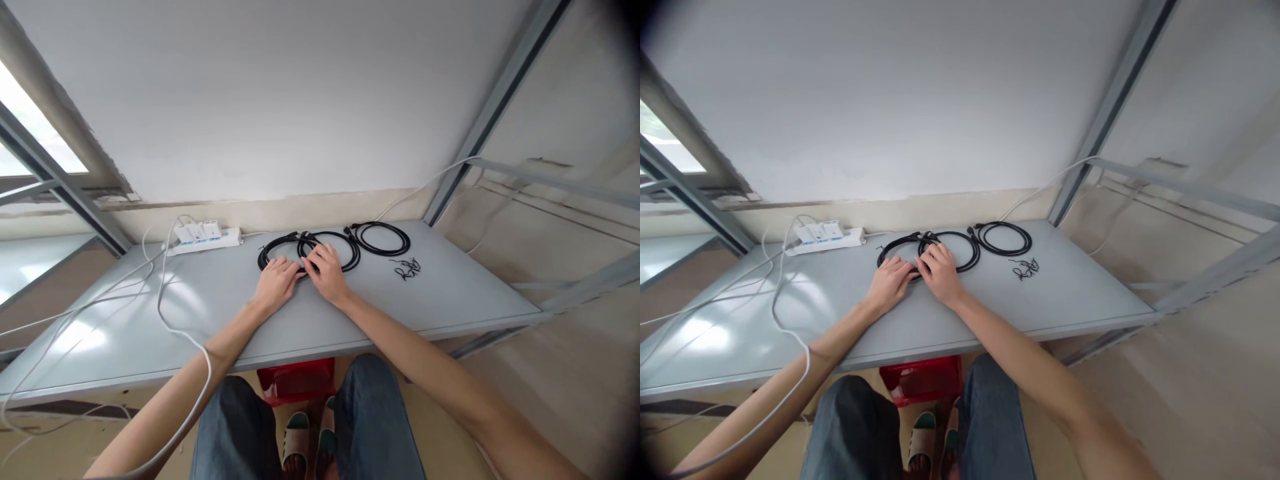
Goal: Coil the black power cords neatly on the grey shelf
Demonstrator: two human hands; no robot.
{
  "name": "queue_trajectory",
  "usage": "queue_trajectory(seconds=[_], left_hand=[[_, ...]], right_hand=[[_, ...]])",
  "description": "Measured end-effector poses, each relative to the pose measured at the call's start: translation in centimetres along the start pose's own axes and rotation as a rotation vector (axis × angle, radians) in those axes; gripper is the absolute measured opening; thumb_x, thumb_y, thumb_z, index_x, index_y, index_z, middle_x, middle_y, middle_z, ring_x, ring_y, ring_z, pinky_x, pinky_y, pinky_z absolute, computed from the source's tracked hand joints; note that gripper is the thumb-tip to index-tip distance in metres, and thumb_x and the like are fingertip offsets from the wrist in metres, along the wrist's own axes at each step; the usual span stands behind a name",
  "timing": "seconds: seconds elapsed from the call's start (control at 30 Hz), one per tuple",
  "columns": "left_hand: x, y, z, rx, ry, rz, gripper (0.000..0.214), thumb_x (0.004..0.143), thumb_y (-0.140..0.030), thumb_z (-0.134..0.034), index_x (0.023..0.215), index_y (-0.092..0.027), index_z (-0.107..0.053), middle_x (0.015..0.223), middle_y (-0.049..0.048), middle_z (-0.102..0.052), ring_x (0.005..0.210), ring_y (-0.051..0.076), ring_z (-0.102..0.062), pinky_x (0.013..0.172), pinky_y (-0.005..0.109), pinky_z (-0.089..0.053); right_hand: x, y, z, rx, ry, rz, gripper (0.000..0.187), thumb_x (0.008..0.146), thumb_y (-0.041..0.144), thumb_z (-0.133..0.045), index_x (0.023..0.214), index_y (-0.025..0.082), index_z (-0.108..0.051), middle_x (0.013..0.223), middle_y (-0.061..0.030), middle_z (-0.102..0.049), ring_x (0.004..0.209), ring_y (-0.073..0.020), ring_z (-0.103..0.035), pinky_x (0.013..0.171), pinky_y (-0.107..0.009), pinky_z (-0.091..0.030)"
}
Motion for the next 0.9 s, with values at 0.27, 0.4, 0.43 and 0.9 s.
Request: queue_trajectory(seconds=[0.27,0.4,0.43,0.9], left_hand=[[0.1,-0.4,0.2,0.025,-0.010,-0.003,0.041,0.116,-0.039,-0.036,0.096,-0.020,-0.066,0.089,0.0092,-0.073,0.089,0.026,-0.057,0.080,0.041,-0.039],[0.1,-0.5,0.2,0.041,-0.037,-0.031,0.041,0.116,-0.038,-0.037,0.094,-0.020,-0.065,0.087,0.0083,-0.072,0.088,0.026,-0.057,0.079,0.040,-0.039],[0.1,-0.5,0.2,0.042,-0.040,-0.032,0.040,0.116,-0.038,-0.037,0.094,-0.020,-0.065,0.087,0.0081,-0.072,0.088,0.025,-0.057,0.079,0.040,-0.039],[0.1,0.7,0.1,-0.019,-0.006,0.042,0.039,0.115,-0.040,-0.038,0.096,-0.020,-0.067,0.089,0.0095,-0.073,0.091,0.027,-0.058,0.082,0.041,-0.040]], right_hand=[[0.0,0.0,0.2,0.007,-0.032,-0.010,0.034,0.115,0.034,-0.048,0.084,0.023,-0.058,0.088,-0.0056,-0.062,0.091,-0.0248,-0.053,0.083,-0.042,-0.039],[-0.1,0.0,0.2,0.031,-0.054,-0.030,0.029,0.115,0.033,-0.047,0.090,0.024,-0.059,0.089,-0.0052,-0.064,0.091,-0.0248,-0.054,0.084,-0.041,-0.039],[-0.1,0.0,0.3,0.037,-0.060,-0.034,0.026,0.115,0.032,-0.047,0.093,0.024,-0.060,0.090,-0.0050,-0.064,0.091,-0.0247,-0.055,0.084,-0.042,-0.040],[0.0,-1.3,-0.1,0.058,-0.069,-0.156,0.027,0.110,0.050,-0.056,0.104,0.024,-0.062,0.079,-0.0022,-0.059,0.088,-0.0255,-0.056,0.087,-0.041,-0.042]])
Point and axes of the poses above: each hand's wrist, its own x-axis towards the middle knuckle, its own z-axis out of the back of the hand, y = z × x, the point moved 3 cm from there along x, towards the middle knuckle
